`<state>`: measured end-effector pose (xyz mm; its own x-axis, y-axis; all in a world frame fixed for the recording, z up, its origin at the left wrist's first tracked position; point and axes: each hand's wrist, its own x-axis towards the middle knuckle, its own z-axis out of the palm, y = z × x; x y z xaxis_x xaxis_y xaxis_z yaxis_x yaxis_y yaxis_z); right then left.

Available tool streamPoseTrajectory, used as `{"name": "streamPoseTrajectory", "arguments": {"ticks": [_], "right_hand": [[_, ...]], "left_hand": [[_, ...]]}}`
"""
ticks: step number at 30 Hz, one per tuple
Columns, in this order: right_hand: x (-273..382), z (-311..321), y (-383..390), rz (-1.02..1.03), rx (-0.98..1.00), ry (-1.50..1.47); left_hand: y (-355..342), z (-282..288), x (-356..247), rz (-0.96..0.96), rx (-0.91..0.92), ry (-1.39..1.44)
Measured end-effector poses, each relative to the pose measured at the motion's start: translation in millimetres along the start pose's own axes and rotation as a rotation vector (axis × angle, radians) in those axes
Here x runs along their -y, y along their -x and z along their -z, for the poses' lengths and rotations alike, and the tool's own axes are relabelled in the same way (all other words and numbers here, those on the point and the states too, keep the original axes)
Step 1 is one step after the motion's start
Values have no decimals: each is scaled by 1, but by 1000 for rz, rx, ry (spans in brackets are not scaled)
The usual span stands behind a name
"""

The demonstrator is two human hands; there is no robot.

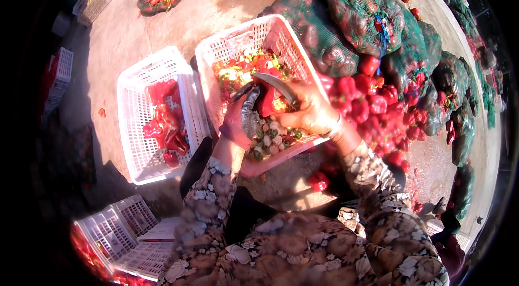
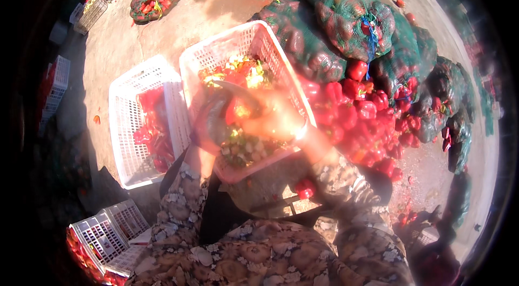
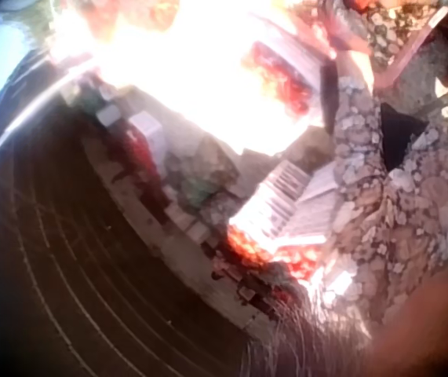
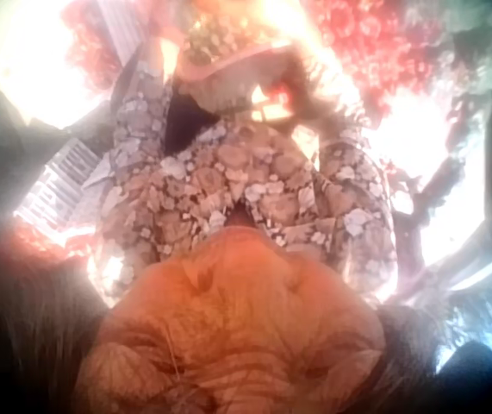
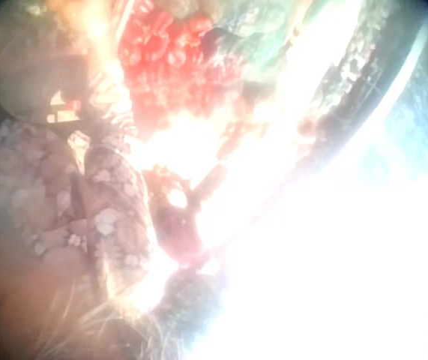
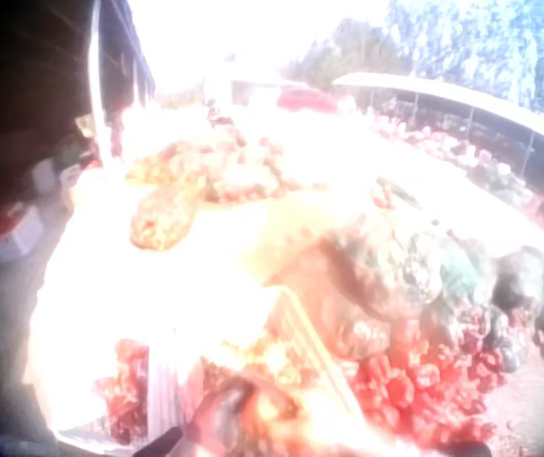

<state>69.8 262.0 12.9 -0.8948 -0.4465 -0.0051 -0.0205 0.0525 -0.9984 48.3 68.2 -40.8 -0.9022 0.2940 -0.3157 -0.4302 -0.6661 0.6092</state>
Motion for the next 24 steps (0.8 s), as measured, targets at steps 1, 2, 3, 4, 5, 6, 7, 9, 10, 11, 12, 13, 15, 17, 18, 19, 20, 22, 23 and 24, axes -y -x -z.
{"name": "streamPoseTrajectory", "arguments": {"ticks": [1, 2, 3, 4, 5, 6, 7, 9, 10, 11, 12, 13, 15, 17, 18, 19, 20, 22, 23, 24], "right_hand": [[3, 0, 1, -8, 14, -47], [8, 0, 2, -16, 28, -94], [14, 1, 3, -21, 42, -138], [16, 1, 6, -49, 29, -121], [15, 1, 6, -38, 28, -156], [14, 2, 7, -27, 27, -190], [12, 3, 7, -16, 25, -224], [5, 0, 7, -17, -65, -161], [4, 1, 8, -58, -95, -171], [4, 1, 8, -98, -125, -183], [7, 3, 10, -180, -144, -235], [1, 4, 9, -172, -178, -281], [-18, 7, 6, -167, -248, -306], [-35, 14, 8, -180, -330, -255], [-21, 7, 5, -139, -253, -401], [-21, 4, 1, -160, -224, -342], [-21, 1, -2, -181, -195, -283], [-17, -8, -10, -160, -198, -233], [-14, -16, -13, -120, -227, -243], [-9, -25, -15, -82, -256, -254]], "left_hand": [[-1, 0, 1, 35, -17, -9], [-1, -4, 6, -45, -67, -39], [-2, -1, 7, 7, -33, -46], [-3, 5, 7, 60, 2, -53], [-4, 8, 8, 113, 37, -60], [-5, 5, 8, 107, 15, -89], [-5, 0, 9, 102, -7, -117], [-6, -5, 11, 92, -27, -145], [-6, -7, 12, 87, -24, -144], [-5, -8, 12, 82, -23, -144], [-7, -10, 11, 111, 21, -76], [-10, -13, 8, 140, 64, -8], [-3, -26, 2, 111, 105, -56], [5, -43, 8, -4, 112, -279], [6, -42, 10, -74, 92, -395], [2, -38, 9, -68, 78, -378], [-1, -34, 6, -63, 65, -360], [1, -36, 7, -159, 43, -411], [-7, -27, 11, -195, 17, -390], [-14, -27, 8, -229, -10, -368]]}}
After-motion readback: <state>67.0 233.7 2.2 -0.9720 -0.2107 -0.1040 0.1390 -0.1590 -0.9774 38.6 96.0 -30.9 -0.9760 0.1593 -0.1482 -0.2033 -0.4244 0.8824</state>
